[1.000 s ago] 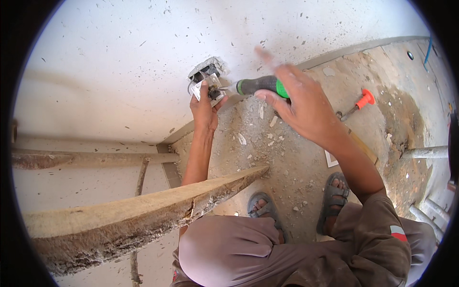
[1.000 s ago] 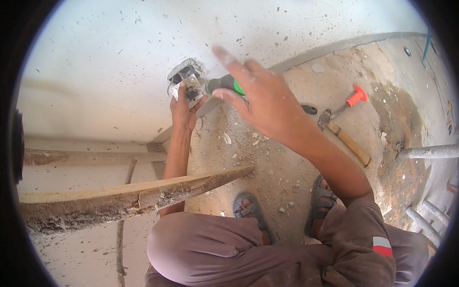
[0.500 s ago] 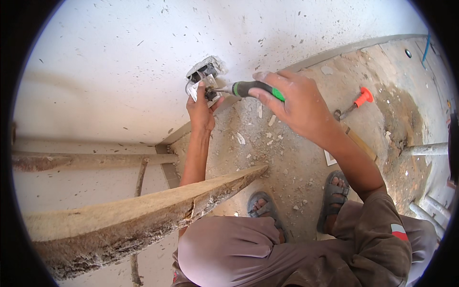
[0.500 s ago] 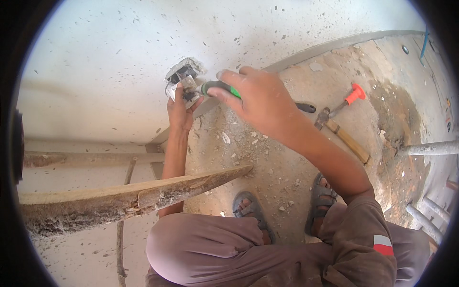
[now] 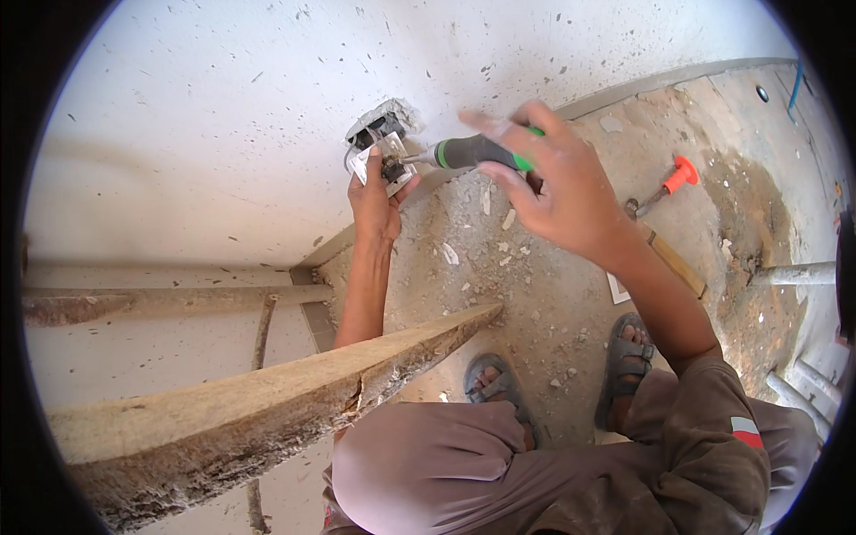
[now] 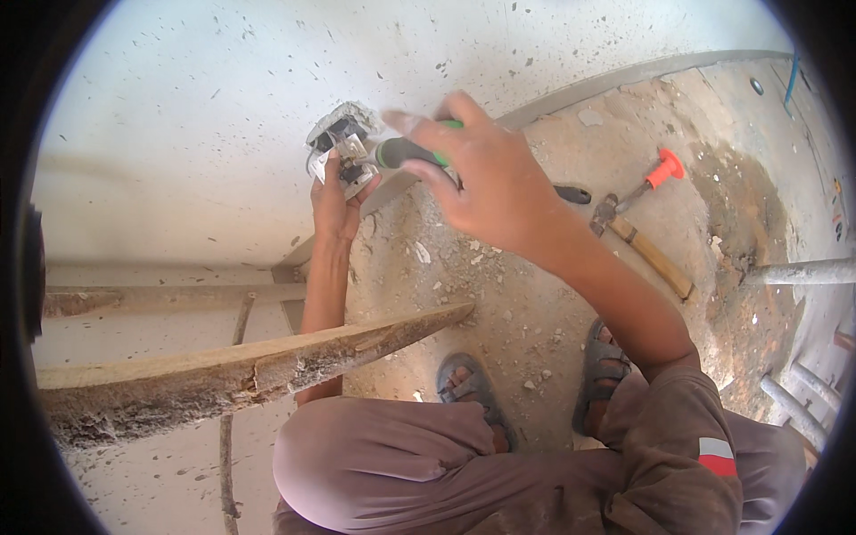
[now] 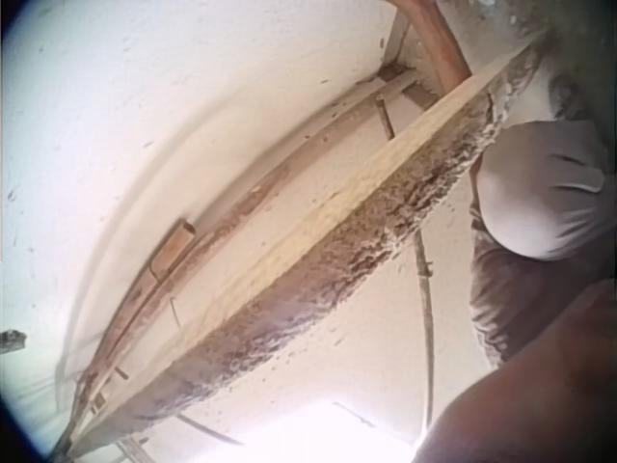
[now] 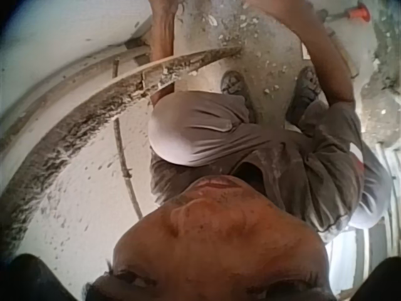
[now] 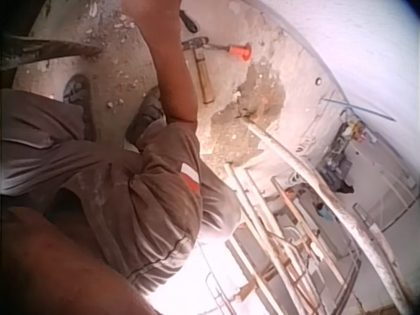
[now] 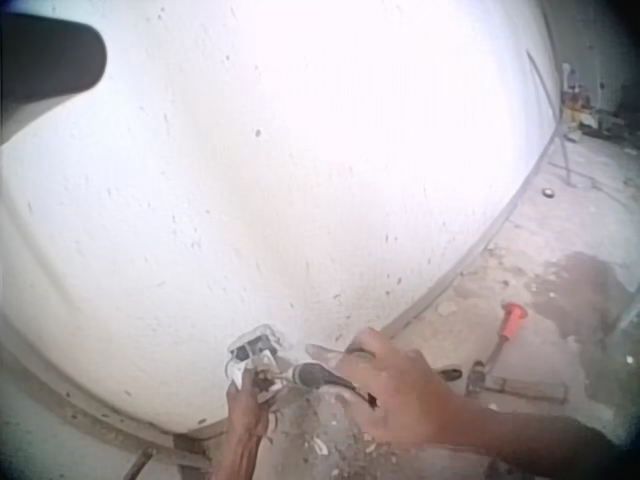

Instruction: The person installs an electrical outlet by connecting wires to the back of the socket unit using a screwdriver and then pushing the assembly into the wall-mounted box.

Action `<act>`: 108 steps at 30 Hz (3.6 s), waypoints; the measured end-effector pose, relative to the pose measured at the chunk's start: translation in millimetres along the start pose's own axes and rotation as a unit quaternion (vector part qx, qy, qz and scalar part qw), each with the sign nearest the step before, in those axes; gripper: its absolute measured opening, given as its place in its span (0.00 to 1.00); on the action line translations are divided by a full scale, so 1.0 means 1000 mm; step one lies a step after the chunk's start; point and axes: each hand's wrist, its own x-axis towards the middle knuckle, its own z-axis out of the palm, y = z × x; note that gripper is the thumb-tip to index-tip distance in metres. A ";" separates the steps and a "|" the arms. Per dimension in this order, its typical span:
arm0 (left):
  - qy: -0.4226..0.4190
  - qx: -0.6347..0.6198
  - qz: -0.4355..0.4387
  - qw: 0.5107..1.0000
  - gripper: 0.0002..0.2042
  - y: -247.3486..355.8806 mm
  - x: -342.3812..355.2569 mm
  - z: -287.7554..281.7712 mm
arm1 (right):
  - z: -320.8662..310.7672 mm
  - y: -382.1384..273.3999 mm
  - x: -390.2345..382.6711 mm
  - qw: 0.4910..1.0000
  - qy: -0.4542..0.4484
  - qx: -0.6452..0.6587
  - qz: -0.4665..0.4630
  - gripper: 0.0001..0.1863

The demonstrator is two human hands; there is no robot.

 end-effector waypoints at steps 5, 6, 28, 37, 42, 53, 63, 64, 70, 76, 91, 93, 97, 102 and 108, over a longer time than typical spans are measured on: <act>0.012 -0.029 0.005 1.000 0.16 0.001 0.000 0.000 | -0.004 -0.008 0.000 1.000 -0.004 -0.001 -0.007 0.33; 0.015 -0.045 0.005 0.999 0.15 -0.001 0.000 0.001 | -0.006 -0.005 0.000 0.999 -0.002 0.022 -0.029 0.32; 0.015 -0.039 -0.001 0.999 0.15 0.006 -0.002 -0.004 | -0.001 -0.018 0.001 0.996 -0.026 -0.046 0.065 0.22; 0.002 -0.043 -0.002 0.999 0.15 0.003 0.000 -0.002 | 0.005 -0.008 -0.003 0.998 0.012 -0.062 0.023 0.25; 0.002 -0.048 -0.006 0.999 0.15 0.002 0.000 0.001 | 0.002 -0.005 -0.002 1.000 0.013 -0.001 -0.015 0.26; -0.002 -0.015 -0.014 1.000 0.17 0.003 0.001 -0.001 | 0.001 -0.005 -0.001 0.998 -0.022 -0.056 0.014 0.28; -0.013 -0.010 -0.018 1.000 0.18 0.006 0.001 -0.004 | -0.007 -0.011 -0.002 0.999 -0.017 0.014 0.038 0.31; -0.006 -0.022 -0.013 1.000 0.17 0.007 0.001 -0.006 | -0.008 -0.018 -0.002 0.996 -0.008 0.067 0.052 0.31; -0.002 -0.044 -0.007 0.999 0.15 0.006 0.000 0.001 | 0.001 -0.004 -0.002 0.995 -0.057 -0.078 0.009 0.30; -0.009 -0.051 -0.011 0.999 0.15 0.003 0.000 -0.003 | 0.003 -0.005 0.000 0.997 0.001 0.021 -0.075 0.21; -0.008 -0.040 -0.008 0.999 0.14 0.005 -0.001 -0.008 | 0.002 -0.010 -0.007 0.999 -0.038 -0.017 0.001 0.20; -0.010 -0.045 -0.005 0.999 0.14 0.004 -0.001 -0.007 | 0.005 -0.009 -0.001 0.996 0.040 0.006 -0.083 0.18; -0.005 -0.048 -0.005 0.999 0.14 0.001 -0.003 -0.001 | -0.003 -0.004 0.002 0.994 -0.038 -0.016 -0.106 0.14; 0.004 -0.027 -0.004 1.000 0.14 0.007 -0.005 -0.003 | -0.006 -0.015 -0.002 0.996 -0.067 -0.045 -0.047 0.14; 0.001 -0.036 -0.004 0.999 0.14 0.005 -0.003 -0.003 | -0.002 -0.010 -0.002 0.997 -0.041 -0.026 -0.055 0.19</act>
